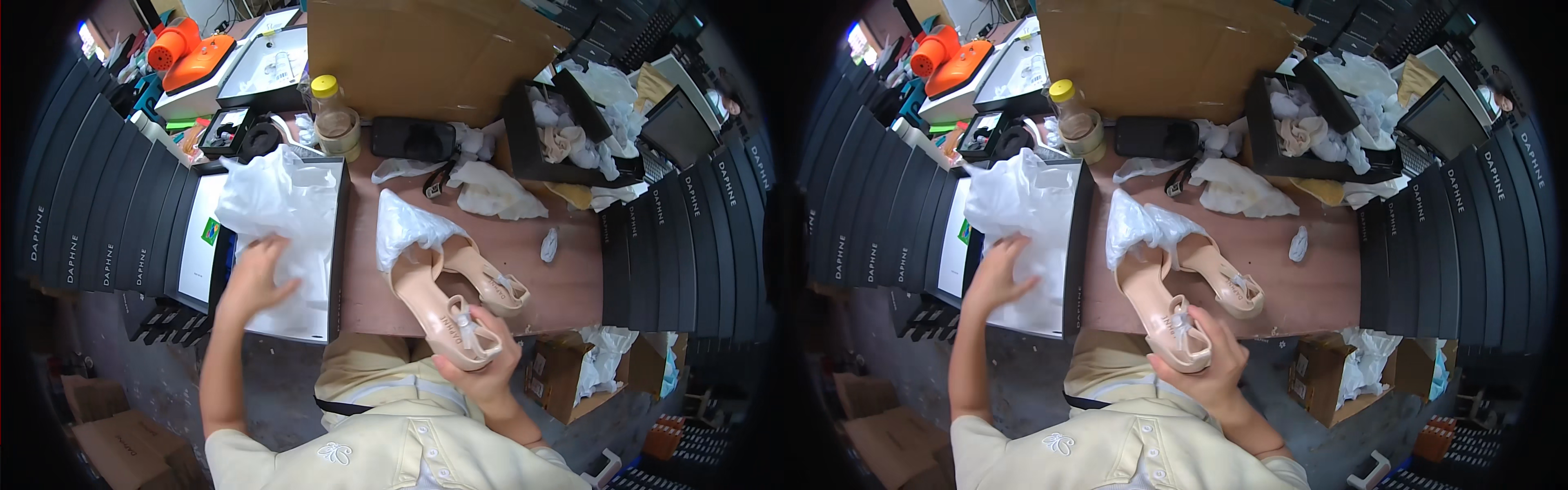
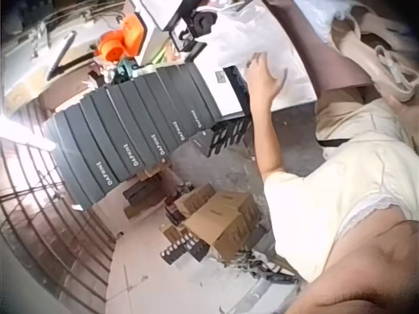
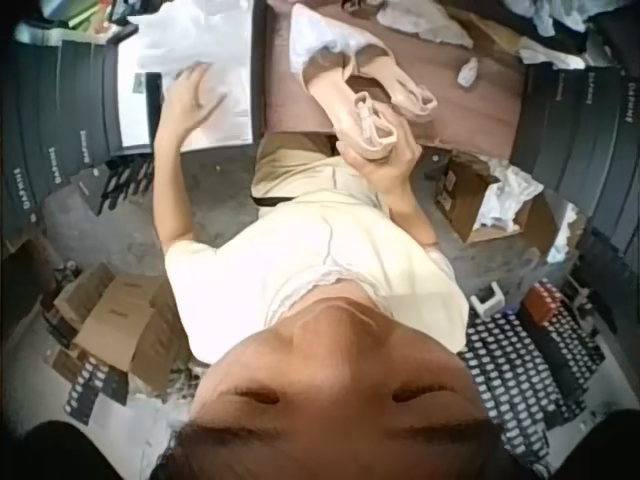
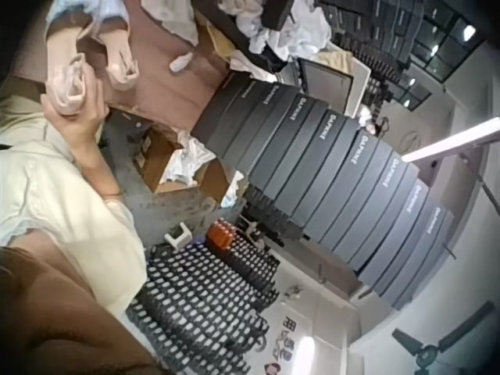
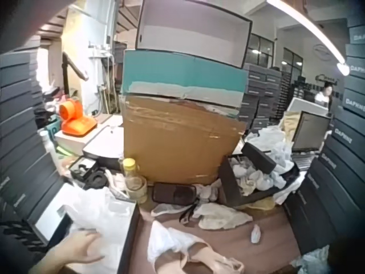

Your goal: Inspecting, cleaning, and packing a pair of high-heeled shoes into a box with tissue paper.

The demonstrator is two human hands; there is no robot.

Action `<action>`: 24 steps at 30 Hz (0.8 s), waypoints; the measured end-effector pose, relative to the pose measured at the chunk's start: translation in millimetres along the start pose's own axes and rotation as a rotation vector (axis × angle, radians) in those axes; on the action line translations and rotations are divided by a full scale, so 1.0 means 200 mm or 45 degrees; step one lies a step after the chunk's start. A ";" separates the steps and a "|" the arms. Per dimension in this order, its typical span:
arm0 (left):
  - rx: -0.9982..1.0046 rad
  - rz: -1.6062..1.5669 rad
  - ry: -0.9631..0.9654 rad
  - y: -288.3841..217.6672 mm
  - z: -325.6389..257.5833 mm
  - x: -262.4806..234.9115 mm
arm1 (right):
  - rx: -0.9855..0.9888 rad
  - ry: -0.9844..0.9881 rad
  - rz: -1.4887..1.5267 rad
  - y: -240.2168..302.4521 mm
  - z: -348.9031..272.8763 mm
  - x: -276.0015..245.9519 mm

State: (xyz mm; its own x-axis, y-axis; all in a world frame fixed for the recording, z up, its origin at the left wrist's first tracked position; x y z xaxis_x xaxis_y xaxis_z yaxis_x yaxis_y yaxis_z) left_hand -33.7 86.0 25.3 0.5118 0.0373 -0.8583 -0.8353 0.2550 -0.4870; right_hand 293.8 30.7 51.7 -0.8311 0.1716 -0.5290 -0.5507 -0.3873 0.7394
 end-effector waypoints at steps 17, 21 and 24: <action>-0.582 -1.906 -0.189 -0.60 -0.31 0.78 | 0.419 0.267 0.070 -0.20 0.18 0.22; -0.441 -1.509 -0.139 -0.66 -0.35 0.72 | 0.298 0.274 -0.072 -0.25 0.26 0.32; -0.445 -1.359 -0.144 -0.61 -0.37 0.67 | 0.185 0.270 -0.045 -0.27 0.22 0.33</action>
State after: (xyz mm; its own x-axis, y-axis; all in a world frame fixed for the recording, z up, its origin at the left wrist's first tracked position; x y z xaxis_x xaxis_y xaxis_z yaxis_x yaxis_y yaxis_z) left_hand 122.5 -10.9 -42.1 0.9979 0.0542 0.0351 0.0391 -0.0749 -0.9964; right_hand 264.4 102.8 -4.4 -0.7845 -0.0168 -0.6199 -0.5974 -0.2479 0.7627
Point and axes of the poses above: each hand's wrist, its own z-axis towards the middle knuckle, its own x-axis out of the palm, y = z × x, the point moved 4 cm from there along z, towards the middle knuckle, and after that the axes turned 5 degrees about -z, right-handed, at the moved point
